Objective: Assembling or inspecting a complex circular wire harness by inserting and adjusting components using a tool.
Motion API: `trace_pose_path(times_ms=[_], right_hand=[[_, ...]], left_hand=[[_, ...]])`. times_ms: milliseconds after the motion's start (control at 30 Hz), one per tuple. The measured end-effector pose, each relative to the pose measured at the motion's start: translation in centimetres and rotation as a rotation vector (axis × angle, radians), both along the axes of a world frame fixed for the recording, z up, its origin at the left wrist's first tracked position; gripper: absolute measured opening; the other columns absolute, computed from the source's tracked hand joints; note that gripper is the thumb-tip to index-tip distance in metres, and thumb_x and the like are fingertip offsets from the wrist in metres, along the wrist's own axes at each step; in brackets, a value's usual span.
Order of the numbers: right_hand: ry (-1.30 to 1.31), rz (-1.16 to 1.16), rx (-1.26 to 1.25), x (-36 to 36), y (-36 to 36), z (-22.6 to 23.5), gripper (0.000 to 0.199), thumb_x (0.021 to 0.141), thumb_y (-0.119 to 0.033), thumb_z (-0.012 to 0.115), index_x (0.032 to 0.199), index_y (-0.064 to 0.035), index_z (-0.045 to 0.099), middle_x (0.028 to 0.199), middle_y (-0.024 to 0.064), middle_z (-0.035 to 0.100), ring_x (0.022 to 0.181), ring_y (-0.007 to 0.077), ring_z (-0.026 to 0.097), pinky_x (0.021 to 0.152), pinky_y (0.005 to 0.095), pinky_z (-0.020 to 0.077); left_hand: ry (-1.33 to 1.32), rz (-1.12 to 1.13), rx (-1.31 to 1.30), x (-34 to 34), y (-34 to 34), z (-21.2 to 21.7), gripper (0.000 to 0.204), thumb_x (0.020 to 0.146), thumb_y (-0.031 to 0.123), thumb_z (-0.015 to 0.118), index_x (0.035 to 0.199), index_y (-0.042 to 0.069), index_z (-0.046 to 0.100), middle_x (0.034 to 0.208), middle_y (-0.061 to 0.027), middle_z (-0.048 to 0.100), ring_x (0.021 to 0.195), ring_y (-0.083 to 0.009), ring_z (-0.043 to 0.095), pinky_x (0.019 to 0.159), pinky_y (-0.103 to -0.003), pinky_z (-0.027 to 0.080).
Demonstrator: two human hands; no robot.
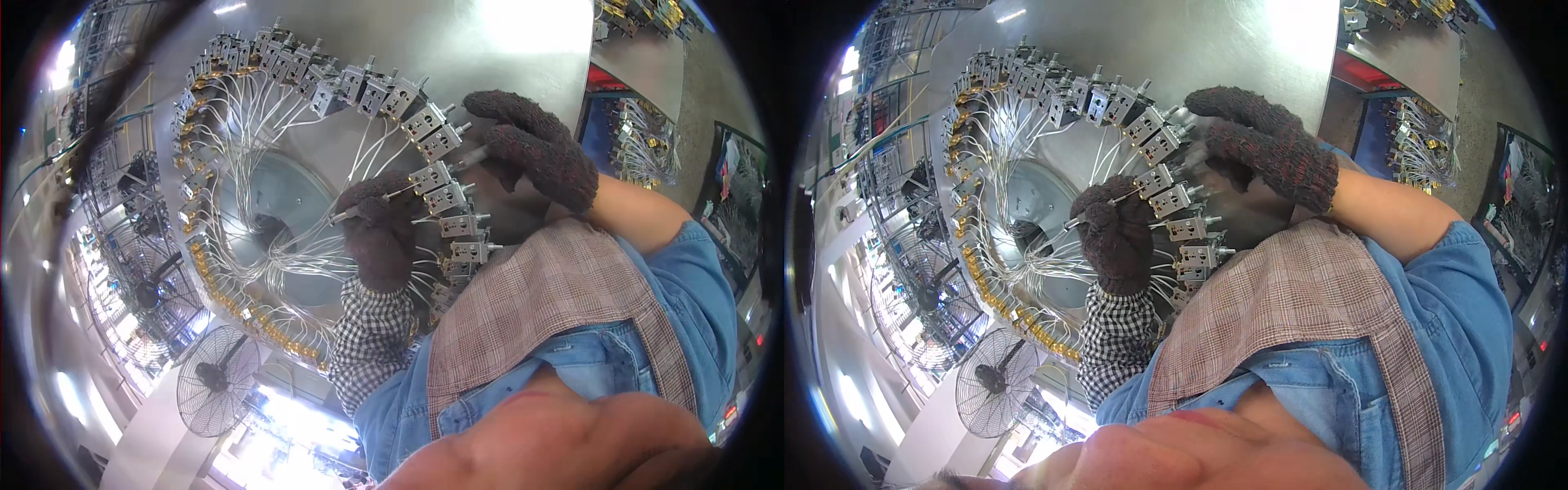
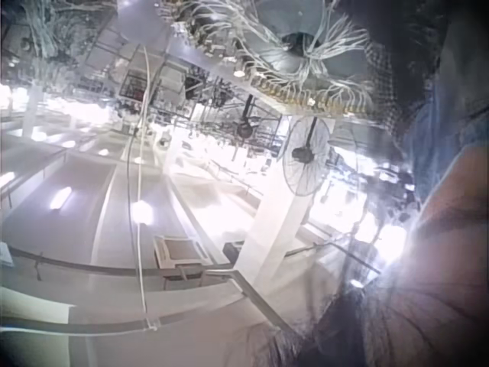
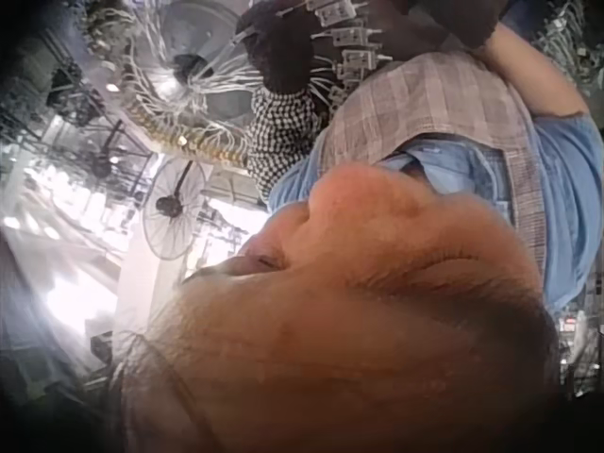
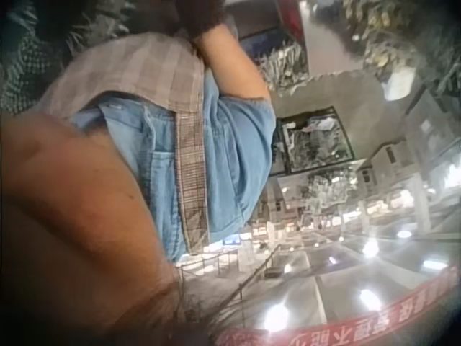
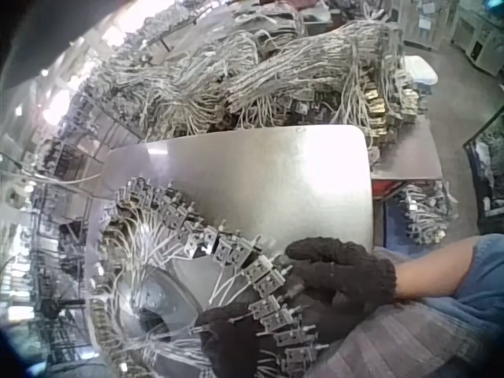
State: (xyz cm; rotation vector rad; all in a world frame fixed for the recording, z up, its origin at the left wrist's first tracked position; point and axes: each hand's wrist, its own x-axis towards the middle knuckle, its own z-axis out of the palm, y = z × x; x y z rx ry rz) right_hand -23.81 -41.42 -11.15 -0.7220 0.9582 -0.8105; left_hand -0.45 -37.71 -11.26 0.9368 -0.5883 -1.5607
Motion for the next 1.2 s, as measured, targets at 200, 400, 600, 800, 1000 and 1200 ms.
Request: trace_pose_path(times_ms=[200, 400, 600, 800, 1000, 1200], right_hand=[[0.015, -0.019, -0.034, -0.2, 0.1, 0.2, 0.040, 0.088, -0.022, 0.052, 0.124, -0.0057, 0.045, 0.091, 0.0076, 0.058, 0.075, 0.0127, 0.055, 0.063, 0.0256, 0.0470], [0.039, 0.001, -0.067, 0.2, 0.0, -0.4, 0.035, 0.089, -0.027, 0.051, 0.118, -0.0061, 0.053, 0.101, 0.0085, 0.059, 0.084, 0.0117, 0.057, 0.068, 0.0259, 0.0487], [0.065, 0.044, 0.024, -0.1, -0.2, 0.2, 0.037, 0.088, -0.029, 0.052, 0.117, -0.0046, 0.053, 0.085, 0.0063, 0.061, 0.067, 0.0111, 0.057, 0.055, 0.0242, 0.0475], [0.071, 0.014, 0.007, 0.3, -0.2, 0.5, 0.039, 0.087, -0.031, 0.053, 0.116, -0.0046, 0.053, 0.079, 0.0063, 0.060, 0.058, 0.0105, 0.054, 0.047, 0.0232, 0.0441], [0.070, 0.053, 0.061, -0.2, -0.2, 0.2, 0.040, 0.087, -0.031, 0.053, 0.119, -0.0062, 0.052, 0.077, 0.0057, 0.059, 0.058, 0.0092, 0.054, 0.047, 0.0227, 0.0440], [0.011, 0.013, 0.006, 0.1, -0.1, 0.0, 0.039, 0.088, -0.027, 0.052, 0.121, -0.0056, 0.048, 0.075, 0.0058, 0.057, 0.058, 0.0096, 0.051, 0.049, 0.0227, 0.0433]], left_hand=[[0.010, 0.011, 0.000, 0.1, 0.2, -0.3, 0.026, 0.083, 0.016, 0.060, 0.106, 0.006, 0.051, 0.102, -0.0169, 0.056, 0.088, -0.0260, 0.057, 0.071, -0.036, 0.051], [-0.047, 0.011, -0.040, -0.2, 0.1, -0.1, 0.028, 0.083, 0.016, 0.060, 0.107, 0.004, 0.052, 0.101, -0.0163, 0.057, 0.088, -0.0260, 0.057, 0.074, -0.037, 0.051], [-0.116, -0.019, -0.023, 0.0, 0.3, -0.2, 0.028, 0.084, 0.017, 0.060, 0.108, 0.006, 0.050, 0.100, -0.0162, 0.056, 0.088, -0.0247, 0.057, 0.074, -0.037, 0.051], [-0.126, -0.057, -0.016, 0.8, 0.3, -0.7, 0.027, 0.085, 0.017, 0.058, 0.108, 0.007, 0.049, 0.104, -0.0160, 0.056, 0.088, -0.0243, 0.057, 0.074, -0.038, 0.052], [-0.139, -0.034, -0.004, 0.9, 0.4, -0.8, 0.026, 0.086, 0.017, 0.056, 0.109, 0.007, 0.049, 0.106, -0.0161, 0.056, 0.095, -0.0284, 0.057, 0.077, -0.043, 0.051], [0.027, -0.009, -0.030, 0.5, 0.3, -0.7, 0.028, 0.085, 0.019, 0.057, 0.110, 0.008, 0.049, 0.106, -0.0154, 0.056, 0.098, -0.0303, 0.057, 0.079, -0.045, 0.051]])
